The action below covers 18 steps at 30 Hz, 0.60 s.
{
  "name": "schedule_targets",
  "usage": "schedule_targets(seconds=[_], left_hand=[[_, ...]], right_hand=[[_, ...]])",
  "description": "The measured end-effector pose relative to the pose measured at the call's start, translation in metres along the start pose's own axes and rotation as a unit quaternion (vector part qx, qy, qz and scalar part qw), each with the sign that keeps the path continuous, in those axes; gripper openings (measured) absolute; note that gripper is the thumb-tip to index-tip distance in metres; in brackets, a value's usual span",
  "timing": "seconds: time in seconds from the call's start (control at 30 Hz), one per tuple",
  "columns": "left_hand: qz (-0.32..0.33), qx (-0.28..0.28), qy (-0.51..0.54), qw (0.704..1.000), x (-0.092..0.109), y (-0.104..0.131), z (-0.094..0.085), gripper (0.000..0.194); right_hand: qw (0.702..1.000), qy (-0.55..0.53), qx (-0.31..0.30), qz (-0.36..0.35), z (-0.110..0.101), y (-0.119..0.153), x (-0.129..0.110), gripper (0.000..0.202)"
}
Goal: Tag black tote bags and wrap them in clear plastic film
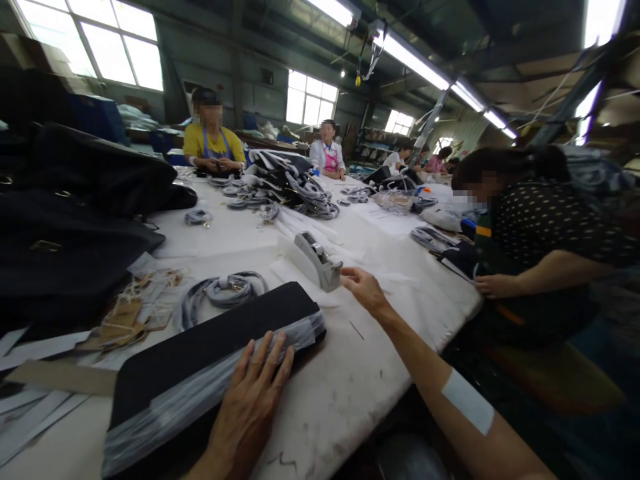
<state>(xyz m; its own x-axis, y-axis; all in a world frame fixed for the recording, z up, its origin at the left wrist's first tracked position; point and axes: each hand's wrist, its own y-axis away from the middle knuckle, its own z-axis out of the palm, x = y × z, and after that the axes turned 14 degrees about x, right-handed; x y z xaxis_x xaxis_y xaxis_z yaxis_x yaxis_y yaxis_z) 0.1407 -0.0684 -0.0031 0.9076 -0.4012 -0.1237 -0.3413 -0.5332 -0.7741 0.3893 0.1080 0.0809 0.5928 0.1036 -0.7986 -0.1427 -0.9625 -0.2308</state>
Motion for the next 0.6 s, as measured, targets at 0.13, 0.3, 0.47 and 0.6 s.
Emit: schedule_targets(seconds=[0.13, 0.3, 0.47, 0.6], left_hand=[[0.003, -0.014, -0.007, 1.0, 0.0, 0.001, 0.001, 0.048], [0.001, -0.006, -0.003, 1.0, 0.001, 0.0, -0.001, 0.047], [-0.002, 0.001, 0.002, 1.0, 0.001, -0.003, -0.002, 0.046], [-0.007, -0.005, 0.003, 1.0, 0.001, -0.002, -0.001, 0.046]], right_hand=[[0.998, 0.038, 0.055, 0.006, 0.003, -0.051, -0.008, 0.036], [0.996, 0.067, -0.035, 0.054, 0.022, -0.096, -0.007, 0.032], [0.991, 0.048, -0.096, 0.085, 0.034, -0.11, -0.013, 0.023], [0.991, 0.011, -0.096, 0.088, 0.037, -0.107, -0.02, 0.014]])
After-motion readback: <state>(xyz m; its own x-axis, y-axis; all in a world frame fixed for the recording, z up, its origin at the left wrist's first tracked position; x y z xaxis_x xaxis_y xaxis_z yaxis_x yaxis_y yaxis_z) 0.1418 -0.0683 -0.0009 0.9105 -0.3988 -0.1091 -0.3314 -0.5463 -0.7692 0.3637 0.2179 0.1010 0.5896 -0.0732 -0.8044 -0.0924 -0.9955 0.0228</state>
